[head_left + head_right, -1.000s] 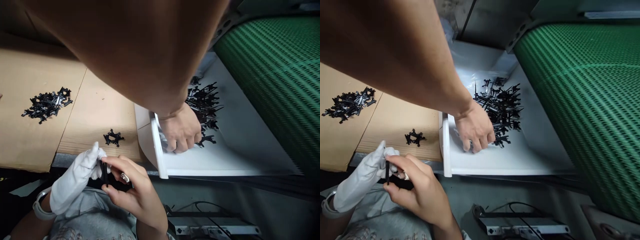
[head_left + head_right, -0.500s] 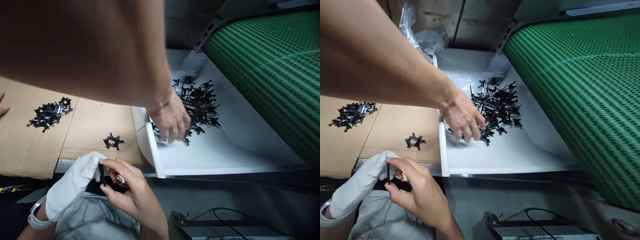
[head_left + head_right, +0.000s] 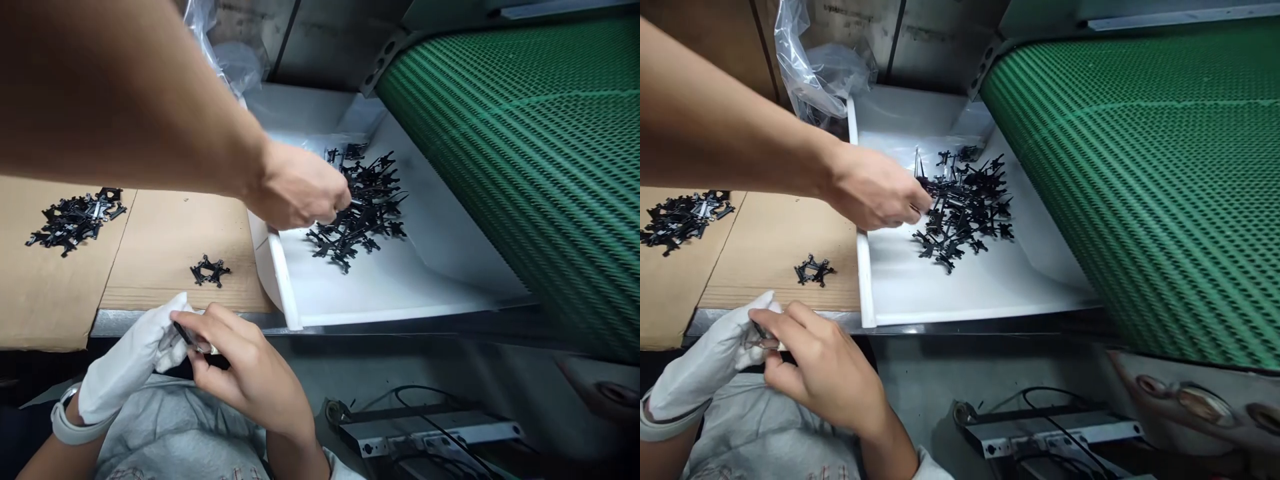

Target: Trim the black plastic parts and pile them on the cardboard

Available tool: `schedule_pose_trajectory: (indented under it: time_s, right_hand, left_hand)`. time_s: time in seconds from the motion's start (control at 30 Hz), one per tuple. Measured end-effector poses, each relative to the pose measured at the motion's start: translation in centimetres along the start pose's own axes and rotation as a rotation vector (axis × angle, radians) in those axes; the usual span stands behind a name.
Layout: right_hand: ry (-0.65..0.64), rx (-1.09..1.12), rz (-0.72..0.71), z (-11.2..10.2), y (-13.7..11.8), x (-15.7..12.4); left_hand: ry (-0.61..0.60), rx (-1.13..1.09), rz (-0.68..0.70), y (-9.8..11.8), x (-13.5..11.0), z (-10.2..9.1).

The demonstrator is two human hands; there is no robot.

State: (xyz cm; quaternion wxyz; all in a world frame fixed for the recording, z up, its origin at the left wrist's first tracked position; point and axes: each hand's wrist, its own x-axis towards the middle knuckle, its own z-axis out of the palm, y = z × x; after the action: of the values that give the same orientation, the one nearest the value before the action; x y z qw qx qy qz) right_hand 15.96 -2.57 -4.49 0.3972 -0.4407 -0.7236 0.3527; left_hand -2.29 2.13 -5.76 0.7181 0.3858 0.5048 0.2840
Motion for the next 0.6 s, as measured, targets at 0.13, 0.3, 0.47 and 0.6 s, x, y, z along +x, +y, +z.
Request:
schedule_pose_trajectory:
  time_s: [0.13,0.3,0.47,0.6]
  right_hand:
    - [0.106,0.009,-0.005,0.2,0.3,0.1]
    - [0.245,0.087,0.003,0.3,0.8,0.1]
    - [0.24,0.102,0.062,-0.1,0.5,-0.2]
    - [0.237,0.048,0.032,0.0,0.2,0.0]
  left_hand:
    - [-0.051,-0.035,0.013,1.0,0.1,1.0]
    - [0.005,-0.152,-0.027,2.3,-0.3,2.3]
    - [0.08,-0.158,0.006,2.5,-0.3,2.5]
    - [0.071,-0.153,0.095,2.3,-0.1,2.4]
